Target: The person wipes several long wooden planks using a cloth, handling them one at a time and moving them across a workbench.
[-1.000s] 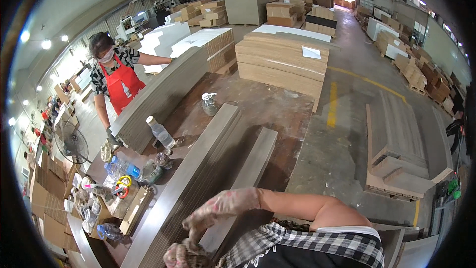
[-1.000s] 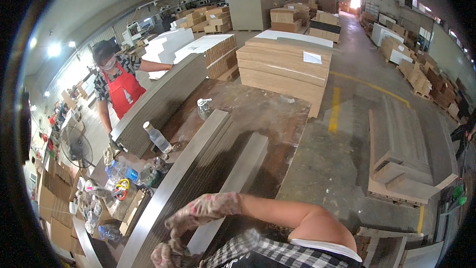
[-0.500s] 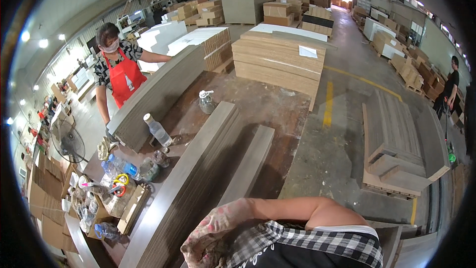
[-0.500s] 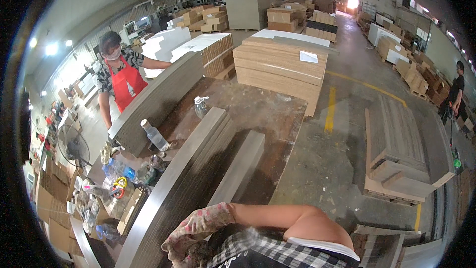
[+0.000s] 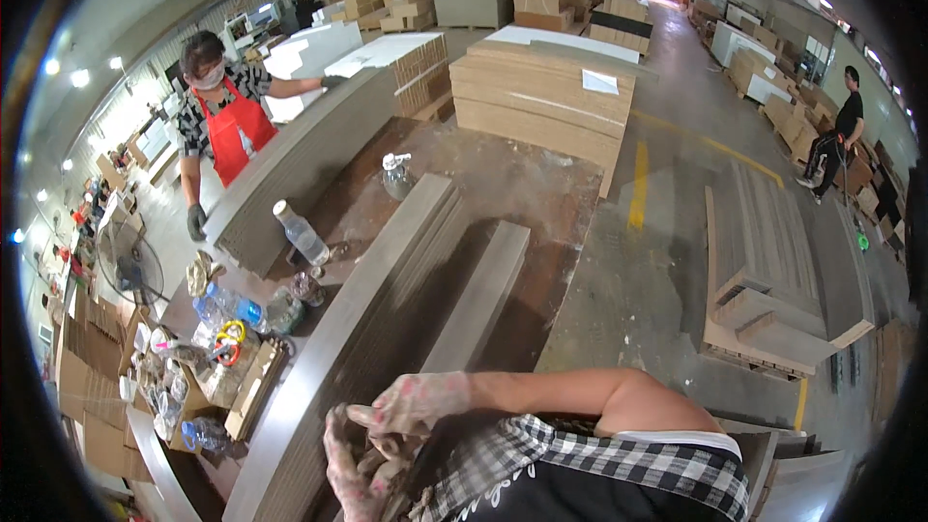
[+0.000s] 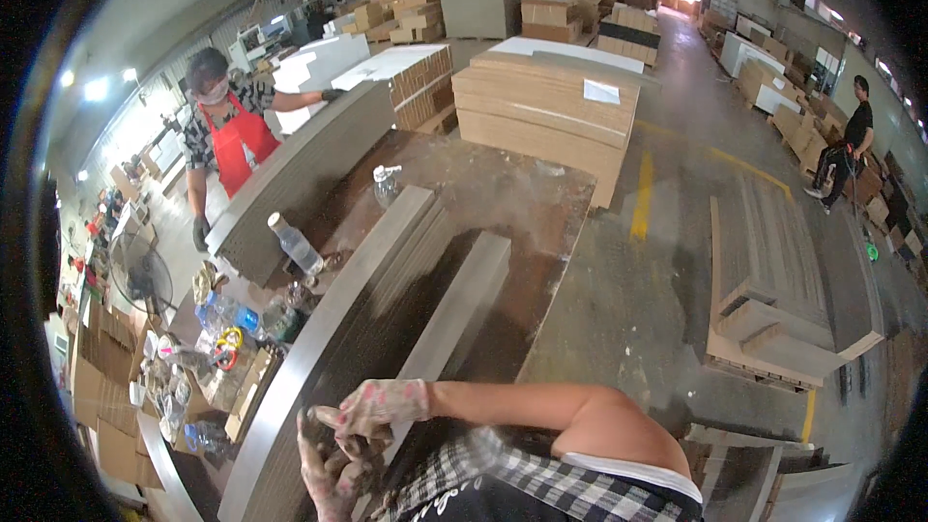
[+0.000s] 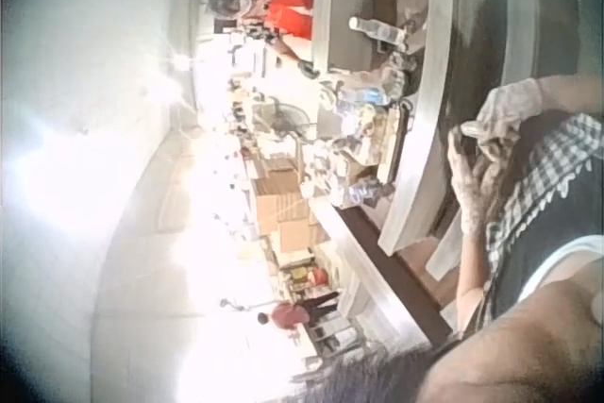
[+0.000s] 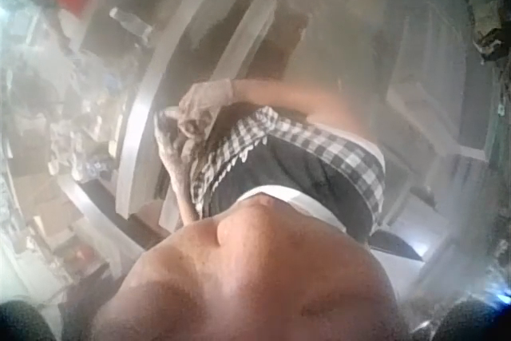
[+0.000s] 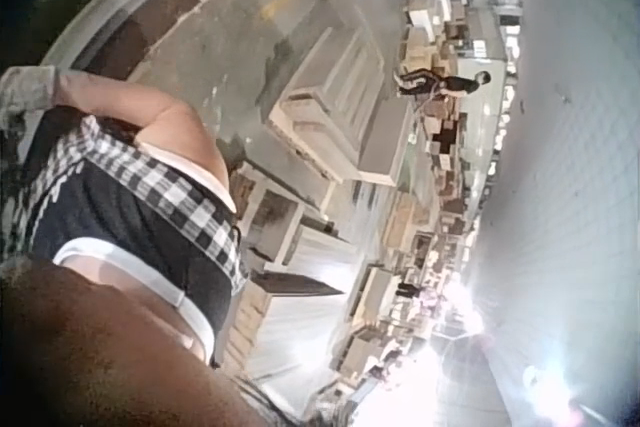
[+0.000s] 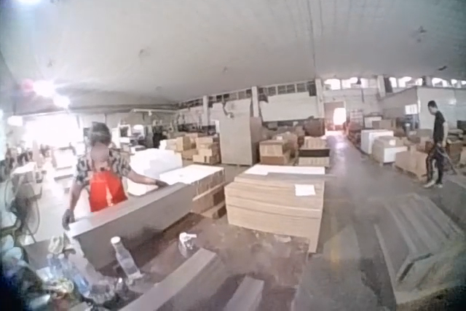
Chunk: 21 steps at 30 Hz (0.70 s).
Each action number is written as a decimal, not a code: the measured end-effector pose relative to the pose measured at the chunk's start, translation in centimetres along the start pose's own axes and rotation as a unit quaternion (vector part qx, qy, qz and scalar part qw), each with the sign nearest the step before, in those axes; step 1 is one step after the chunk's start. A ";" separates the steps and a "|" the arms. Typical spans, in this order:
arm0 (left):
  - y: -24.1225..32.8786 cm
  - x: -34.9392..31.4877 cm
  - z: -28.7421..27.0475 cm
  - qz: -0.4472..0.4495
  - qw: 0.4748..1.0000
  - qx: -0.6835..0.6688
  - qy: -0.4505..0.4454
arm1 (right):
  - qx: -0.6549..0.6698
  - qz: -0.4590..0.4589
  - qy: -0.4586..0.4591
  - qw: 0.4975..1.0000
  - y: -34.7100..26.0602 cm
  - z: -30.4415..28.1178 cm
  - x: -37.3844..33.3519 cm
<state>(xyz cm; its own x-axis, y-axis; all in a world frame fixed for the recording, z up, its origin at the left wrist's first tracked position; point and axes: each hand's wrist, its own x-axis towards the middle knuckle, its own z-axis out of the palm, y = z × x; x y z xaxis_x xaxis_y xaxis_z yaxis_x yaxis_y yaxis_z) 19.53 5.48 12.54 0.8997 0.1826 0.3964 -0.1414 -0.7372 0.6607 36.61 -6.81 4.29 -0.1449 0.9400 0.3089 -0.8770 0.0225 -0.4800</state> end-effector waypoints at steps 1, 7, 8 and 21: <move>1.4 0.5 -0.1 -0.008 1.000 0.012 -0.023 | -0.392 -0.160 0.061 0.904 1.6 0.3 0.9; -1.9 0.5 0.3 0.136 0.962 0.237 0.004 | -0.620 -0.073 0.075 0.778 0.1 3.5 -1.1; -2.2 0.3 0.4 0.138 0.960 0.244 0.016 | -0.629 -0.113 0.066 0.766 0.3 3.7 -1.7; -3.1 2.3 -1.9 -0.036 0.947 0.315 -0.056 | -0.191 -0.159 0.550 0.798 3.2 8.8 -23.1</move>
<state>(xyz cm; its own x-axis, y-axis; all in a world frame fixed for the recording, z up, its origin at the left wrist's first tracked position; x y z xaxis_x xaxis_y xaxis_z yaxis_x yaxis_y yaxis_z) 21.24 9.40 12.61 0.9406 0.2034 0.2720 0.1649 -0.9736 0.1578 33.09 -31.45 2.89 0.7306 0.5915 -0.3412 -0.5558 0.2248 -0.8004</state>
